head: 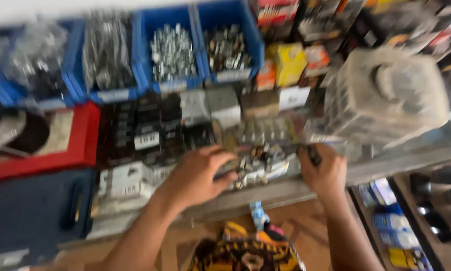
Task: The person sorts small metal hardware parts, such as nuts and bolts, from blue bins into a clear plastic container. They also handle and arrange several small boxes of bearings on the glass counter surface.
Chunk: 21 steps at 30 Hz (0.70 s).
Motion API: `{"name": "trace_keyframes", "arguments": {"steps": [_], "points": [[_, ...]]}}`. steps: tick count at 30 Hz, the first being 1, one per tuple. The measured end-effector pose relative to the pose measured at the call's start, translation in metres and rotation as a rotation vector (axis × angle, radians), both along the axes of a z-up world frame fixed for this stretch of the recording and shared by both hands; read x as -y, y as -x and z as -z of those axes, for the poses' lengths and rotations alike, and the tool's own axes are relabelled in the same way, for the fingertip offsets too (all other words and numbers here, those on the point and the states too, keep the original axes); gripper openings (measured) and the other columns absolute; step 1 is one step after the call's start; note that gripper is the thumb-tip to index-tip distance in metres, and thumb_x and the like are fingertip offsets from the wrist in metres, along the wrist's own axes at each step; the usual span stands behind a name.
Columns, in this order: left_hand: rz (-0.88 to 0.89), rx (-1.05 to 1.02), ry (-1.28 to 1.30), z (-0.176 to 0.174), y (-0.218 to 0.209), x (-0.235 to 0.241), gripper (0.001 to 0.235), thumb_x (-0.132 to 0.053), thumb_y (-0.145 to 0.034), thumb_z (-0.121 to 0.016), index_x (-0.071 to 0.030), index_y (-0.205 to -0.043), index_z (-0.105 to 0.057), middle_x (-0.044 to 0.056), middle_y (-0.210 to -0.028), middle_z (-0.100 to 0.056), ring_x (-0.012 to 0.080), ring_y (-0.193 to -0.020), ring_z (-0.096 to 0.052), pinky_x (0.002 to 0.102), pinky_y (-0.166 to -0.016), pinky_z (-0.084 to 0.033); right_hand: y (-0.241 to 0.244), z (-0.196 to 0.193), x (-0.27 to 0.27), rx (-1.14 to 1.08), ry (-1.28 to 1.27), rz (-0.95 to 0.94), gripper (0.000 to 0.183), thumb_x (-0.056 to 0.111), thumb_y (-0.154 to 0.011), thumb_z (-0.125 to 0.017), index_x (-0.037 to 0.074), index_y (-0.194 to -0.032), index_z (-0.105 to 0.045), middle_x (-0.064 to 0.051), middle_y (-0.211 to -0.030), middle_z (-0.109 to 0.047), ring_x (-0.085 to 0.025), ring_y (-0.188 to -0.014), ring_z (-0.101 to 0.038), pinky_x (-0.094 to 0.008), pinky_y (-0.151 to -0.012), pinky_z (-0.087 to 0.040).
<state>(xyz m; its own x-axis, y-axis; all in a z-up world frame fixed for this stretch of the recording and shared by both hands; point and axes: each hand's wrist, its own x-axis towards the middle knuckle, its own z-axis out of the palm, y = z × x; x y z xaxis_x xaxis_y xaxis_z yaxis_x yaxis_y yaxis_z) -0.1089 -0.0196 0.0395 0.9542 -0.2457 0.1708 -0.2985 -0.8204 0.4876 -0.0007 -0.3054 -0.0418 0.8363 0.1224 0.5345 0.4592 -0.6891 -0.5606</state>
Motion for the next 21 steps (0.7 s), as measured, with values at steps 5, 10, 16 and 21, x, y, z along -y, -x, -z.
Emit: {"name": "trace_keyframes", "arguments": {"steps": [5, 10, 16, 21], "points": [[-0.028, 0.184, 0.039, 0.052, 0.029, 0.02, 0.052, -0.031, -0.086, -0.075, -0.008, -0.131, -0.066, 0.023, -0.121, -0.063, 0.044, -0.103, -0.066, 0.051, -0.082, -0.056, 0.004, -0.004, -0.005, 0.073, 0.109, -0.015, 0.025, 0.025, -0.093, -0.077, 0.015, -0.075, -0.064, -0.01, -0.063, -0.056, -0.038, -0.063, -0.064, -0.039, -0.056, -0.047], [-0.109, 0.414, 0.068, 0.076, 0.026, 0.025, 0.036, -0.029, -0.088, -0.072, -0.011, -0.119, -0.068, 0.014, -0.114, -0.061, 0.0318, -0.083, -0.065, 0.044, -0.072, -0.054, 0.006, -0.002, -0.007, 0.165, 0.229, 0.005, 0.019, 0.027, -0.092, -0.076, 0.014, -0.081, -0.068, -0.011, -0.069, -0.06, -0.04, -0.065, -0.065, -0.042, -0.059, -0.049], [-0.136, 0.478, 0.093, 0.08, 0.027, 0.023, 0.038, -0.016, -0.083, -0.073, -0.01, -0.117, -0.059, 0.015, -0.102, -0.058, 0.0368, -0.085, -0.067, 0.042, -0.071, -0.057, 0.007, -0.002, -0.008, 0.204, 0.258, 0.013, 0.02, 0.028, -0.09, -0.077, 0.013, -0.081, -0.067, -0.011, -0.072, -0.059, -0.041, -0.067, -0.065, -0.044, -0.059, -0.05], [-0.164, 0.52, 0.056, 0.074, 0.029, 0.024, 0.039, -0.032, -0.085, -0.073, -0.004, -0.111, -0.068, 0.016, -0.1, -0.057, 0.0356, -0.088, -0.065, 0.043, -0.076, -0.054, 0.009, -0.005, -0.012, 0.211, 0.236, 0.001, 0.017, 0.025, -0.09, -0.075, 0.013, -0.081, -0.068, -0.01, -0.071, -0.059, -0.041, -0.067, -0.066, -0.042, -0.058, -0.05]]}}
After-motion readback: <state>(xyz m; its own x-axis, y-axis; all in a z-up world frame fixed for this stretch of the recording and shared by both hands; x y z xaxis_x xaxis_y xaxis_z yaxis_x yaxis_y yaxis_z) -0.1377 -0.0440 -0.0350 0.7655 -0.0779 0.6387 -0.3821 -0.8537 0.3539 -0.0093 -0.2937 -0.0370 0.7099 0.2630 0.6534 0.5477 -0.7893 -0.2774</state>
